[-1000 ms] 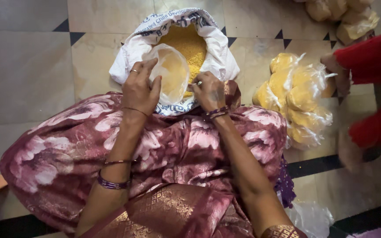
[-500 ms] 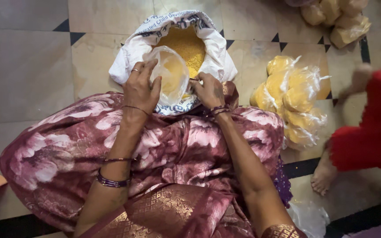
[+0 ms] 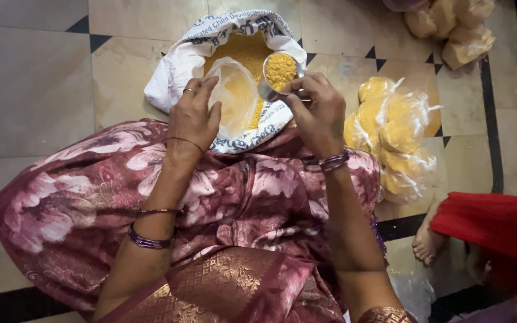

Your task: The person scoops yellow grains from a large white sack into a small plastic bag using a metal cup. They then tie the filled bag and place it on a pile of similar packages. The process is repeated multiple times.

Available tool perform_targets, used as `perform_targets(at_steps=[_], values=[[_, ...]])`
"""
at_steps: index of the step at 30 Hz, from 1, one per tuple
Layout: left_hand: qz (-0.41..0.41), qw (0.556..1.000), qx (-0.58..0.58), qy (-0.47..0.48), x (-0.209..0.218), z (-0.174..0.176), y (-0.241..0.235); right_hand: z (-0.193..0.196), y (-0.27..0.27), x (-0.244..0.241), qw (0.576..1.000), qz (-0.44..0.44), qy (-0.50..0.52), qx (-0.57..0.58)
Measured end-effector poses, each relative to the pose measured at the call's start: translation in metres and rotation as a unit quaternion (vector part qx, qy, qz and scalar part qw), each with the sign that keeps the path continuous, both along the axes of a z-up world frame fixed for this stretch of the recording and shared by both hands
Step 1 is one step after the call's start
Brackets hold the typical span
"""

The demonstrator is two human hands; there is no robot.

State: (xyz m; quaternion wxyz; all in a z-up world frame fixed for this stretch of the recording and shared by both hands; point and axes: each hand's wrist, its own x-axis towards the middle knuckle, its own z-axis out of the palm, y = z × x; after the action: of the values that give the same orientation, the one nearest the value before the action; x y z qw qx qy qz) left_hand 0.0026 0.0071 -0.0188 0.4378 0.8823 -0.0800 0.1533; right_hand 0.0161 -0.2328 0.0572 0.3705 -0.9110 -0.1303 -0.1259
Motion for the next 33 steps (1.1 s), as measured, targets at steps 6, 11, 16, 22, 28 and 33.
perform_targets(at_steps=[6,11,16,22,28,33], values=[[-0.012,1.0,0.023,-0.005,0.001,-0.006,0.001,0.019,0.028,-0.001,0.987,0.087,0.112,-0.074],[-0.013,0.999,0.033,0.031,0.0,-0.007,0.004,0.006,0.055,0.014,0.958,0.123,0.132,-0.224],[-0.018,0.999,0.032,0.008,0.004,-0.02,0.006,-0.018,0.071,0.05,0.92,0.109,0.261,-0.271],[-0.009,1.0,0.014,0.001,0.008,-0.028,0.009,-0.06,0.059,0.078,0.924,0.104,0.353,-0.102],[-0.012,1.0,0.015,0.014,0.011,-0.032,0.009,-0.096,0.042,0.088,0.886,0.085,0.45,0.071],[-0.011,0.999,0.037,0.023,0.014,-0.039,0.01,-0.067,0.039,0.082,0.9,0.14,0.405,0.077]])
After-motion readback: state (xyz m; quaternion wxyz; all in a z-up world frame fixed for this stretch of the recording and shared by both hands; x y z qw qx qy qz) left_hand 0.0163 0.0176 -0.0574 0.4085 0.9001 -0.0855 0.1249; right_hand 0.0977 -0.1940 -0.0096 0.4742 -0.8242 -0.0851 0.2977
